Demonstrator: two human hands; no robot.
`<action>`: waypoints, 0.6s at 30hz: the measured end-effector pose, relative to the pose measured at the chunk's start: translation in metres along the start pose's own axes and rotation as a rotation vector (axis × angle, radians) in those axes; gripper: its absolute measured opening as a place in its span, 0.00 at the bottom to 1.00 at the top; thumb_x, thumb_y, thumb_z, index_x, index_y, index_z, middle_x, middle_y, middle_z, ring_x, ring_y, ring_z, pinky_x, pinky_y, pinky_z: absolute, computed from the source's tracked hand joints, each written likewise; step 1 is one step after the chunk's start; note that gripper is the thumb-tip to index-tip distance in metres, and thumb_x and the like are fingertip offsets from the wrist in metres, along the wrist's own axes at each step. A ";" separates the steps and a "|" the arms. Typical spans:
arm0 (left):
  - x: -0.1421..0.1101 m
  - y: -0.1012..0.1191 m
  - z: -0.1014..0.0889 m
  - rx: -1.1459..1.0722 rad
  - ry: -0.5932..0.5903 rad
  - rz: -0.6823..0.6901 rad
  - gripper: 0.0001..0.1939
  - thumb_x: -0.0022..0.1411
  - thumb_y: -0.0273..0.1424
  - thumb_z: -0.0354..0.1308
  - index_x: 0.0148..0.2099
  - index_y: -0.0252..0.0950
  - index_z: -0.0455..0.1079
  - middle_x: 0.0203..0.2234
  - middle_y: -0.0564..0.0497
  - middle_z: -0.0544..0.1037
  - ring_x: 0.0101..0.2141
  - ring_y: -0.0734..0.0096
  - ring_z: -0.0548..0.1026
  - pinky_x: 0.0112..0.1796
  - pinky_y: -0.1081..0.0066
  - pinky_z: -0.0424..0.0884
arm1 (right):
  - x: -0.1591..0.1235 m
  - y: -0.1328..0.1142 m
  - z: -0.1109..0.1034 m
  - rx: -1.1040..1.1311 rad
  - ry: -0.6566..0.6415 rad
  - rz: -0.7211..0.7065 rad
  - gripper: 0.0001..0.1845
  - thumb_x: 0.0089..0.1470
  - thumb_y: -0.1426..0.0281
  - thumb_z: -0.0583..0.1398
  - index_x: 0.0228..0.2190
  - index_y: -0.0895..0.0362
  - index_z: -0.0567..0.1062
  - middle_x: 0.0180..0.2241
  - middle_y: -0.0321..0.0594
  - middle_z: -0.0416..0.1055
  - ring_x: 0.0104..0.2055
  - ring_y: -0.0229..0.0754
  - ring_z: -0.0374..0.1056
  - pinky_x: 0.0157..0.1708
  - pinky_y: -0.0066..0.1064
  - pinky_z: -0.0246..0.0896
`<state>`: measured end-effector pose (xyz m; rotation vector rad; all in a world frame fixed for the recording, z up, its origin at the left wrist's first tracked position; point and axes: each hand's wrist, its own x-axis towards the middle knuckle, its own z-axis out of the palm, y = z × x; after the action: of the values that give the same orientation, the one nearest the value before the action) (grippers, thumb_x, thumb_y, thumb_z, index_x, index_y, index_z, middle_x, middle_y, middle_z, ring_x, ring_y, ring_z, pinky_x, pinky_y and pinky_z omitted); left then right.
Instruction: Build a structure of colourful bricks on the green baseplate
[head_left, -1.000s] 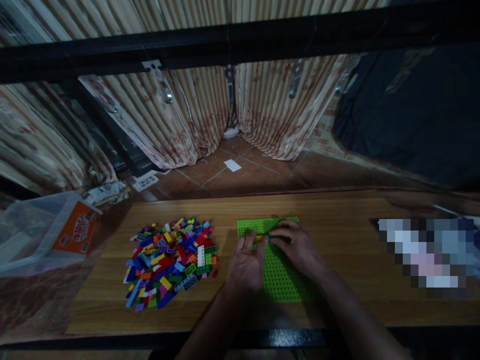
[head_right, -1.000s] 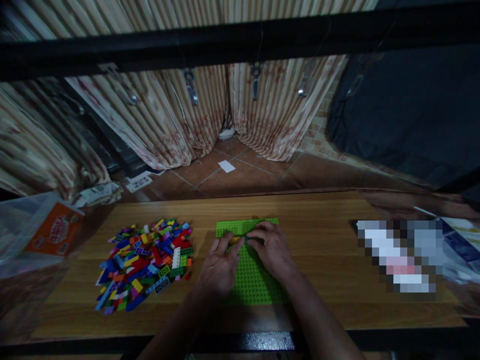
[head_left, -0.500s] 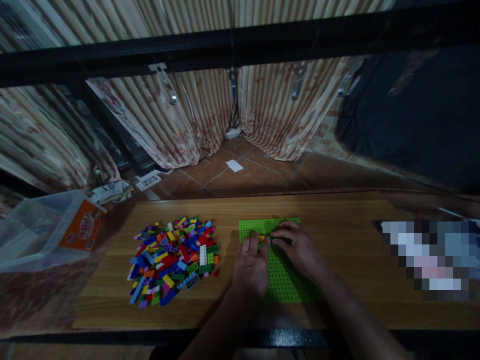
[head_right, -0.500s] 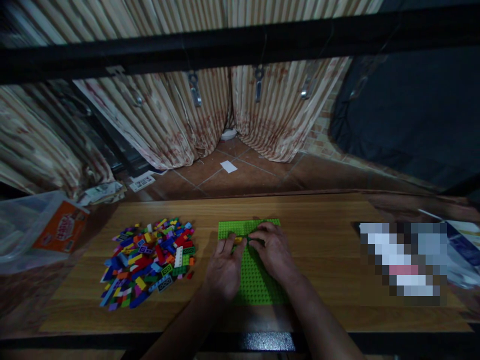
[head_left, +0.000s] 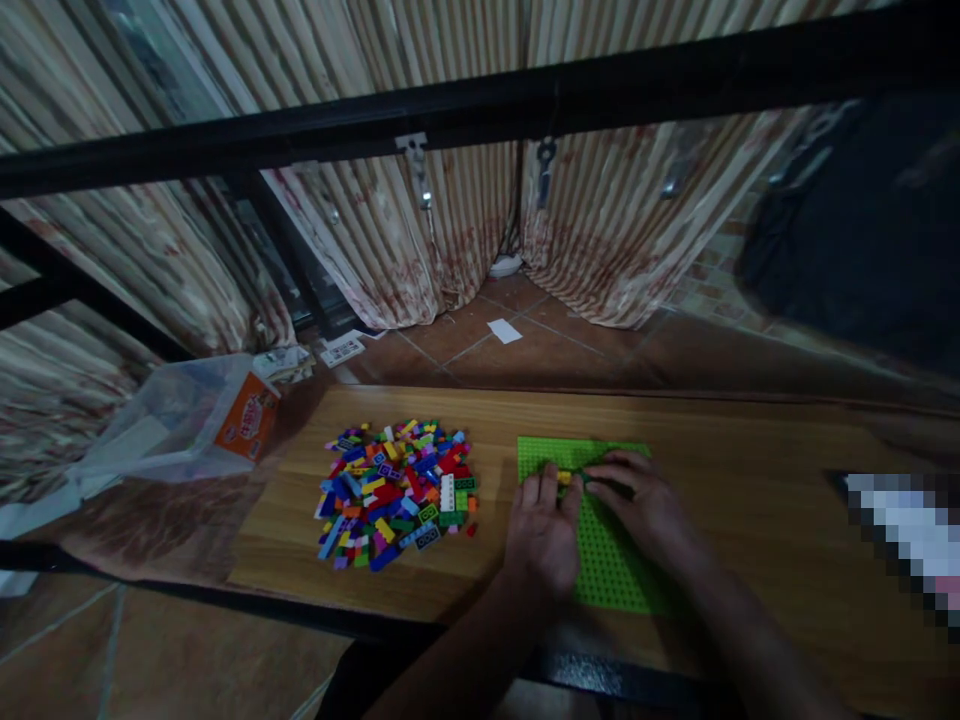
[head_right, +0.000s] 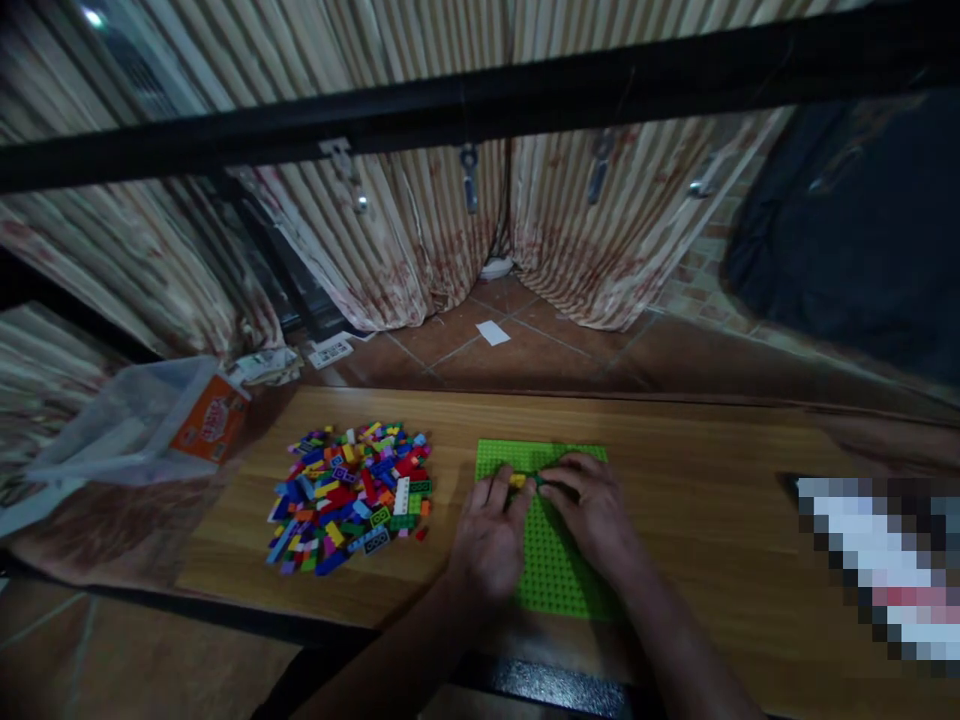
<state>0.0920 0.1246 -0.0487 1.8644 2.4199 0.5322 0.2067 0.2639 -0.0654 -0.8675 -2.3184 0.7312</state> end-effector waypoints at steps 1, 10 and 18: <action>-0.001 -0.001 0.001 -0.025 0.006 0.010 0.27 0.63 0.27 0.49 0.65 0.36 0.61 0.62 0.37 0.62 0.55 0.48 0.66 0.53 0.52 0.66 | 0.001 0.001 -0.002 -0.002 -0.012 -0.005 0.14 0.54 0.57 0.59 0.34 0.49 0.82 0.44 0.44 0.71 0.48 0.50 0.67 0.51 0.48 0.63; -0.005 -0.008 -0.009 -0.239 0.105 0.002 0.29 0.61 0.28 0.50 0.65 0.33 0.59 0.63 0.36 0.61 0.55 0.49 0.68 0.55 0.54 0.67 | 0.006 -0.023 -0.014 -0.061 -0.098 0.058 0.19 0.53 0.54 0.58 0.39 0.51 0.79 0.45 0.43 0.74 0.48 0.51 0.69 0.51 0.49 0.64; 0.000 -0.052 -0.057 -0.540 0.501 -0.276 0.19 0.67 0.26 0.45 0.57 0.36 0.67 0.52 0.43 0.73 0.54 0.65 0.70 0.56 0.64 0.67 | -0.005 -0.084 0.025 0.064 -0.045 -0.144 0.13 0.59 0.60 0.56 0.37 0.51 0.79 0.40 0.42 0.76 0.45 0.48 0.71 0.47 0.42 0.66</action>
<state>0.0298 0.0997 -0.0103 1.2587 2.3775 1.5856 0.1594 0.1994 -0.0296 -0.6541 -2.3555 0.7649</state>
